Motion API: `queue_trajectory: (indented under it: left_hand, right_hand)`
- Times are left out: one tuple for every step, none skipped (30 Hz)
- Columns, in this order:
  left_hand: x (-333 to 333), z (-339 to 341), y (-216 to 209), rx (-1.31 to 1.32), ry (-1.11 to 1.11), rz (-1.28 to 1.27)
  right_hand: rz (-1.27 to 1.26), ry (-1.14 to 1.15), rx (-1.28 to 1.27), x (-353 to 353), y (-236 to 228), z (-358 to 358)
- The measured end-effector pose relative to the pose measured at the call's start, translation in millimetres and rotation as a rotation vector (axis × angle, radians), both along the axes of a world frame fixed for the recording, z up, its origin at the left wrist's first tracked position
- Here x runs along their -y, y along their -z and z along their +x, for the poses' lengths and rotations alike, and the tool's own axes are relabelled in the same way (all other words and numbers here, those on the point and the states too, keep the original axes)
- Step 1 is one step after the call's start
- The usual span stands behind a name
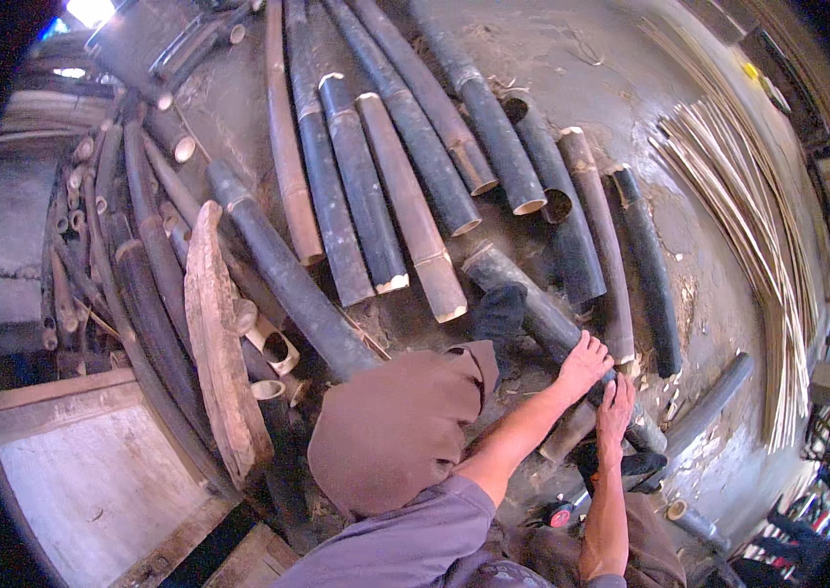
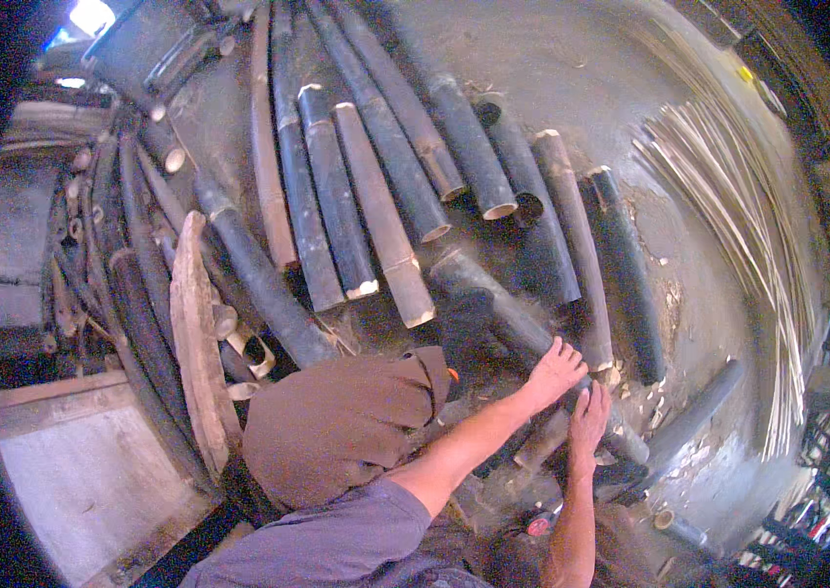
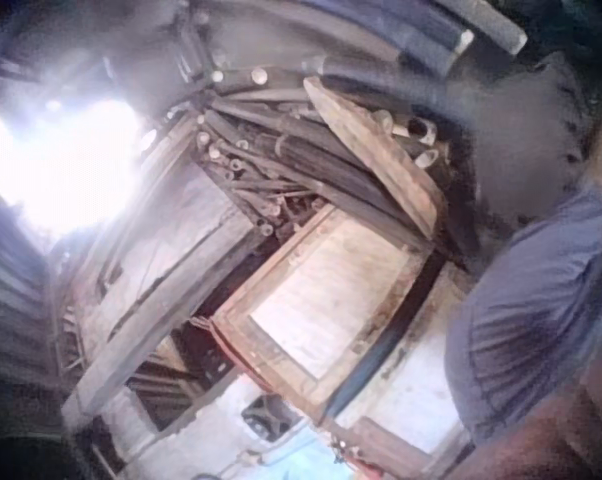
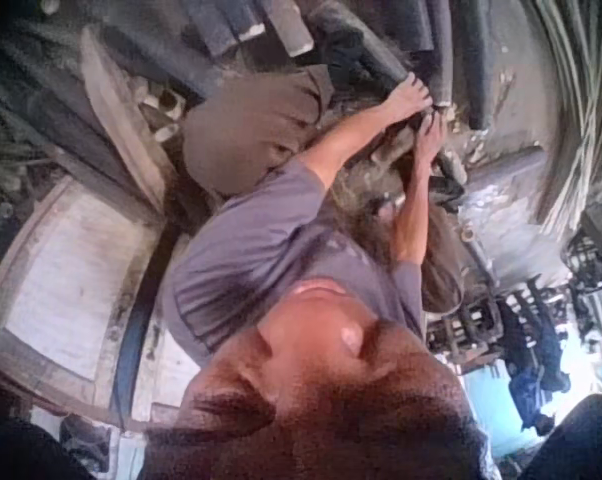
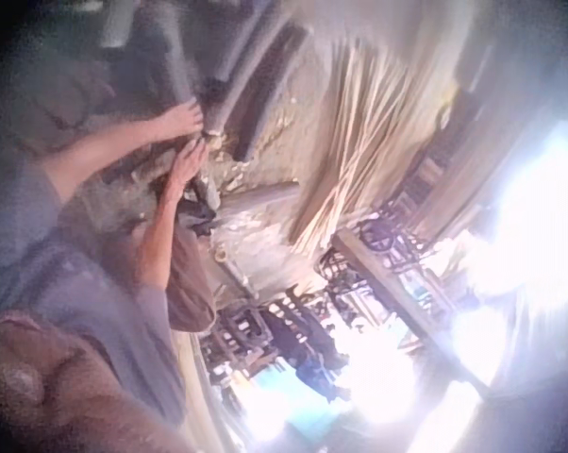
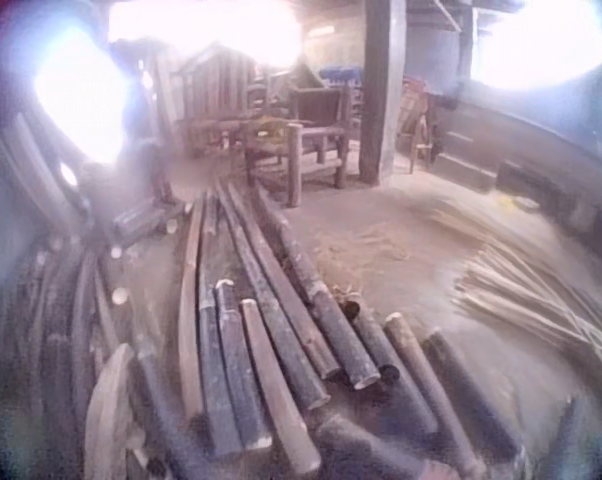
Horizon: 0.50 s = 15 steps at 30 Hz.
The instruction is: The person sits on the floor and repeatedly sharpens the ends of bamboo poles using a curved blade. They hold each pole, scrape the blade along the cut end to smooth it, then place the pole aside. The person handles multiple bamboo poles one at a time, occasionally inspecting the cut ends.
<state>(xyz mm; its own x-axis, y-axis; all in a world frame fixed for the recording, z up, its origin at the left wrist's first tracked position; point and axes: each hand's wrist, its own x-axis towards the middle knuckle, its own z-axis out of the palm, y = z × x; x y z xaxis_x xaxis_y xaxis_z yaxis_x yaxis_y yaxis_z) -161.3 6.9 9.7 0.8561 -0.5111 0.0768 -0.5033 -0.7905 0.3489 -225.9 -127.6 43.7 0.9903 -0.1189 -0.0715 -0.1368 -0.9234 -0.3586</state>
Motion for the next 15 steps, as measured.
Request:
queue_trajectory:
  left_hand:
    - [3,0,1,-0.025,-0.018,0.005]
    - [6,0,1,-0.051,-0.035,0.009]
    - [10,0,2,-0.103,-0.054,0.005]
    - [13,2,2,-0.144,-0.051,-0.002]
    - [15,4,2,-0.184,-0.048,-0.009]
    - [18,5,2,-0.225,-0.042,-0.017]
    - [16,5,2,-0.240,-0.045,-0.047]
    - [15,7,2,-0.273,-0.047,-0.052]
    - [14,9,2,-0.307,-0.049,-0.058]
    - [17,10,2,-0.340,-0.039,-0.066]
    - [19,10,2,-0.344,-0.055,-0.073]
    - [20,6,3,-0.290,-0.081,-0.067]
    - [22,1,4,-0.236,-0.103,-0.057]
    - [23,-2,4,-0.182,-0.128,-0.048]
    - [23,-3,6,-0.157,-0.139,-0.068]
  right_hand:
    - [-0.030,-0.022,-0.033,-1,-1,1]
    - [-0.038,-0.043,-0.045,-2,-2,1]
    - [-0.047,-0.063,-0.058,-2,-4,2]
    - [-0.054,-0.076,-0.067,-2,-4,2]
    - [-0.086,-0.074,-0.095,0,-4,4]
    - [-0.092,-0.078,-0.114,2,-5,4]
    - [-0.089,-0.087,-0.129,2,-4,5]
    - [-0.086,-0.096,-0.145,3,-3,6]
    - [-0.070,-0.107,-0.142,3,0,8]
    - [-0.068,-0.132,-0.127,6,0,6]
    - [-0.067,-0.159,-0.112,9,1,4]
    - [-0.065,-0.186,-0.097,12,2,3]
    - [-0.090,-0.194,-0.094,10,3,3]
    - [-0.116,-0.203,-0.090,7,6,4]
    - [-0.140,-0.214,-0.087,6,7,3]
